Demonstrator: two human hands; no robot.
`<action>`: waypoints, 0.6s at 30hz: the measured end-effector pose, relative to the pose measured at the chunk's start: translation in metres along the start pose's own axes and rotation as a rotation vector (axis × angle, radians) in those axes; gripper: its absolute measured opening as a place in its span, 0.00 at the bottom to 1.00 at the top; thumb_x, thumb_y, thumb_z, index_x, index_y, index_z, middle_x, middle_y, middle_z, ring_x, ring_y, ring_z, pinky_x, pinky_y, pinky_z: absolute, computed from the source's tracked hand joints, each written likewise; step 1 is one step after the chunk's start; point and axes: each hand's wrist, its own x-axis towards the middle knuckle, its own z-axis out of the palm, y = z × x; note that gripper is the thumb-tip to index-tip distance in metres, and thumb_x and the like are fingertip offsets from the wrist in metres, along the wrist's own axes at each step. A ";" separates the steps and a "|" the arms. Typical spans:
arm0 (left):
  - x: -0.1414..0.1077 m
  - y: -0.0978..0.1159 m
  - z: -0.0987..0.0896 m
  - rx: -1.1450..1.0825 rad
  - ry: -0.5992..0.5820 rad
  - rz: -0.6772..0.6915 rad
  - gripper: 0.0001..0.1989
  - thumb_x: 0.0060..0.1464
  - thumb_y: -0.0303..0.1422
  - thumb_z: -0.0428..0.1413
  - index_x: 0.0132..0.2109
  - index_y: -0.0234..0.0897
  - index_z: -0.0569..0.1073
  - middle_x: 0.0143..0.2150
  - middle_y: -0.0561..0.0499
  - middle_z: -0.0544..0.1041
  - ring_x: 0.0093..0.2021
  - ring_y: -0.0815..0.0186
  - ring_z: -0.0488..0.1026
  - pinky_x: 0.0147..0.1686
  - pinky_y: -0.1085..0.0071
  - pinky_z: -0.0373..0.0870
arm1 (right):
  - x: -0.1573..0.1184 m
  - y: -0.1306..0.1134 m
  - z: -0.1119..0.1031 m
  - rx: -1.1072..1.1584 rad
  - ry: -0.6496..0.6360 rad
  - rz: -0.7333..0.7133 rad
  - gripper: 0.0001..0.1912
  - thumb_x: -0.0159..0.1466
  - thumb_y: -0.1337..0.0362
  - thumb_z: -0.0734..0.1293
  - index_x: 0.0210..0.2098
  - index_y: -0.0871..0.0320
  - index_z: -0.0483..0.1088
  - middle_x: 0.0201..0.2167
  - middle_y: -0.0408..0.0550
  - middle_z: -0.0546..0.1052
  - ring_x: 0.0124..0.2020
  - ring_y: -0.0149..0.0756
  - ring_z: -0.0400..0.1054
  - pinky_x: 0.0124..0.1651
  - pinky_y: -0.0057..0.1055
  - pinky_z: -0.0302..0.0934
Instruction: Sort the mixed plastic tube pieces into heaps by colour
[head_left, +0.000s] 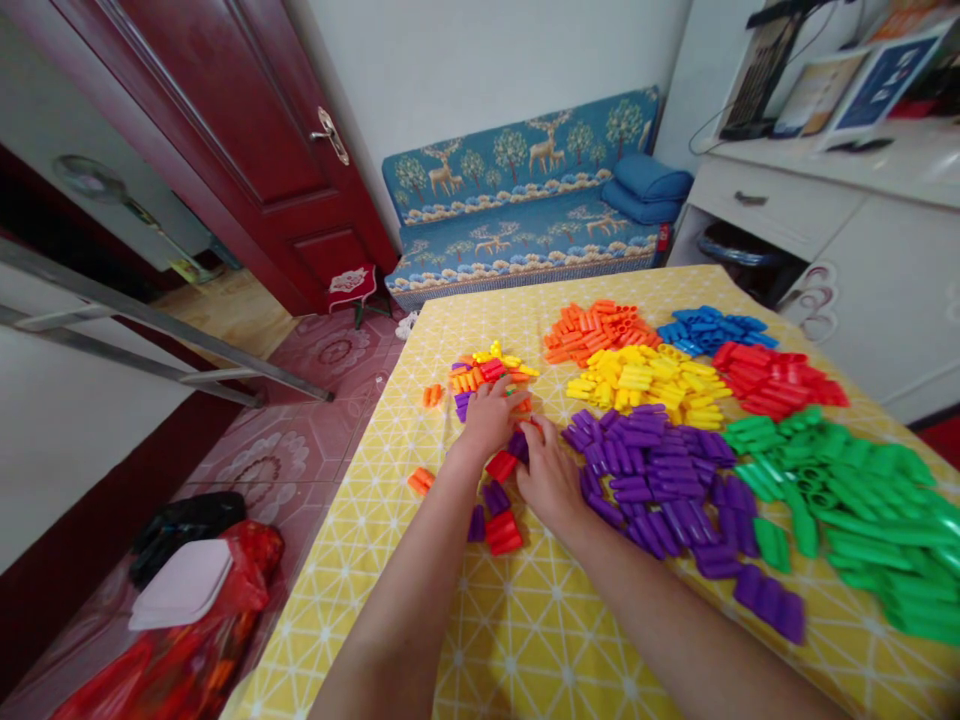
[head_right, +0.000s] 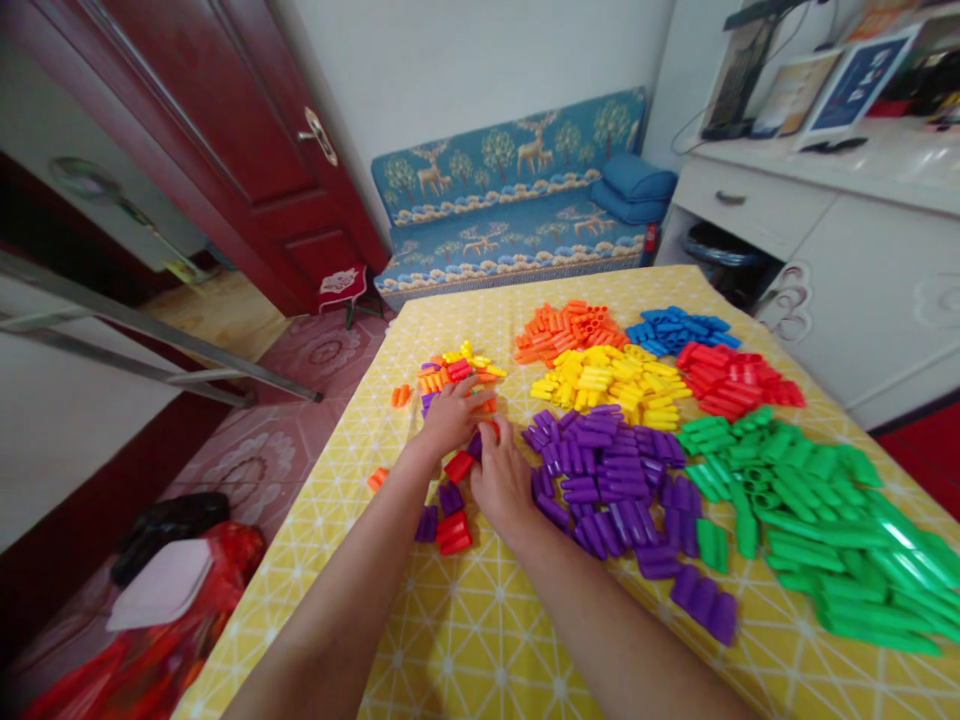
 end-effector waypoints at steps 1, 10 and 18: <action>-0.001 0.000 0.002 0.013 0.012 0.006 0.19 0.56 0.29 0.54 0.55 0.47 0.76 0.62 0.45 0.70 0.57 0.51 0.67 0.55 0.53 0.65 | 0.000 0.000 0.000 0.006 0.003 -0.001 0.27 0.57 0.74 0.63 0.57 0.60 0.63 0.63 0.59 0.62 0.55 0.46 0.68 0.53 0.39 0.65; -0.018 -0.005 0.009 -0.492 0.127 -0.023 0.19 0.50 0.22 0.53 0.47 0.39 0.79 0.44 0.47 0.80 0.46 0.62 0.74 0.52 0.64 0.68 | 0.002 0.003 0.004 0.191 0.117 0.051 0.35 0.53 0.73 0.63 0.61 0.60 0.57 0.60 0.58 0.64 0.60 0.45 0.63 0.56 0.41 0.64; -0.028 -0.003 0.013 -1.297 -0.075 -0.115 0.18 0.53 0.42 0.60 0.42 0.31 0.78 0.35 0.46 0.79 0.34 0.65 0.74 0.37 0.70 0.71 | 0.006 0.005 0.008 0.516 0.176 0.114 0.33 0.60 0.59 0.64 0.63 0.60 0.57 0.55 0.58 0.70 0.54 0.45 0.67 0.52 0.43 0.65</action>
